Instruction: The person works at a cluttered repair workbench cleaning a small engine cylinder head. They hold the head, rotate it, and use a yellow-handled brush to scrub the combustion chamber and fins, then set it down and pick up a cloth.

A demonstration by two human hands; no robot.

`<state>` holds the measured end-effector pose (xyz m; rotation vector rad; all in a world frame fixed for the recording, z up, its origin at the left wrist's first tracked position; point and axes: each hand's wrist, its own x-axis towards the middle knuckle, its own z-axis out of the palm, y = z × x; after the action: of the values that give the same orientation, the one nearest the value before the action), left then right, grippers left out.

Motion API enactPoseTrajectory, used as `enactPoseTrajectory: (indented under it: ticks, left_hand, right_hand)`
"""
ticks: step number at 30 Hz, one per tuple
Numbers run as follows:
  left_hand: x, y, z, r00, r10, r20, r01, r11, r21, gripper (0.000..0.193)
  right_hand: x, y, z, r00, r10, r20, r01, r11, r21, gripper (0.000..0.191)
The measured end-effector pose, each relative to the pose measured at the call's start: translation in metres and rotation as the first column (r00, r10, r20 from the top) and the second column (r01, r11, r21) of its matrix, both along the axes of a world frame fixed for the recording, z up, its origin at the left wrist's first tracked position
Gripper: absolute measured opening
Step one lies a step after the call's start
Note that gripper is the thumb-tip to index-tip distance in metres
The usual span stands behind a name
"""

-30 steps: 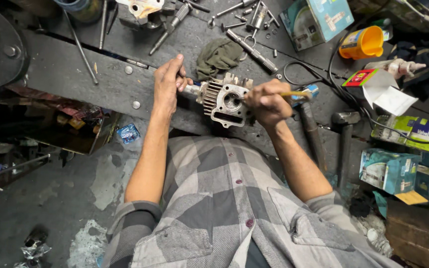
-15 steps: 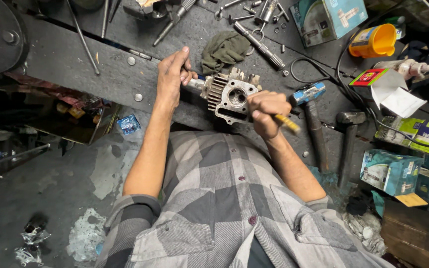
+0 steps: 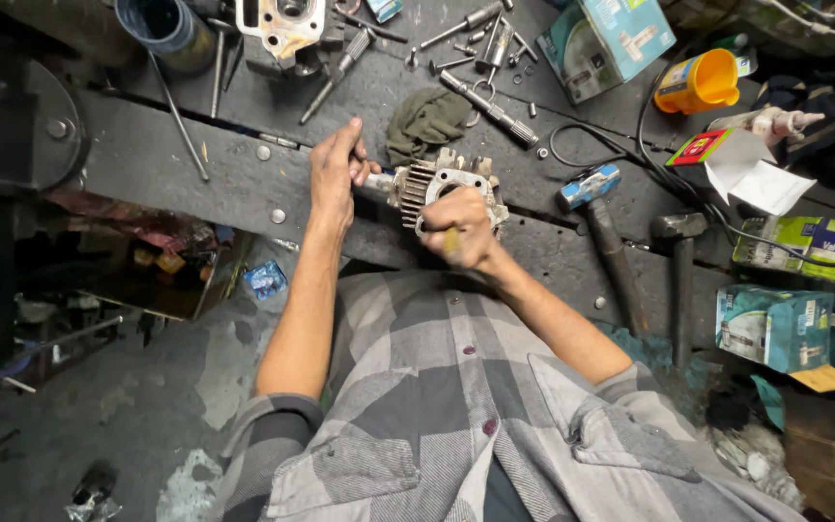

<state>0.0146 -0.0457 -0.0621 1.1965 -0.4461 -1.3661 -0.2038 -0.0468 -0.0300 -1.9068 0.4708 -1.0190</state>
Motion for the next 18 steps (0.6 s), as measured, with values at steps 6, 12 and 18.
enactPoseTrajectory:
  ticks: [6, 12, 18]
  left_hand:
    - [-0.001, 0.002, 0.007, 1.0, -0.007, 0.001, 0.007, 1.0, 0.001, 0.042]
    - [0.0, 0.003, 0.012, 1.0, -0.008, -0.012, 0.008, 1.0, -0.007, 0.041]
    - [0.001, 0.005, 0.011, 1.0, -0.022, 0.007, 0.022, 1.0, -0.009, 0.042]
  right_hand:
    - [-0.05, -0.015, 0.035, 0.786, -0.24, 0.57, -0.107, 0.855, 0.507, 0.031]
    - [-0.063, -0.011, 0.065, 0.913, -0.218, 0.345, -0.042, 0.79, 0.611, 0.045]
    - [-0.059, -0.008, 0.075, 0.922, -0.206, -0.328, 0.352, 0.798, 0.488, 0.062]
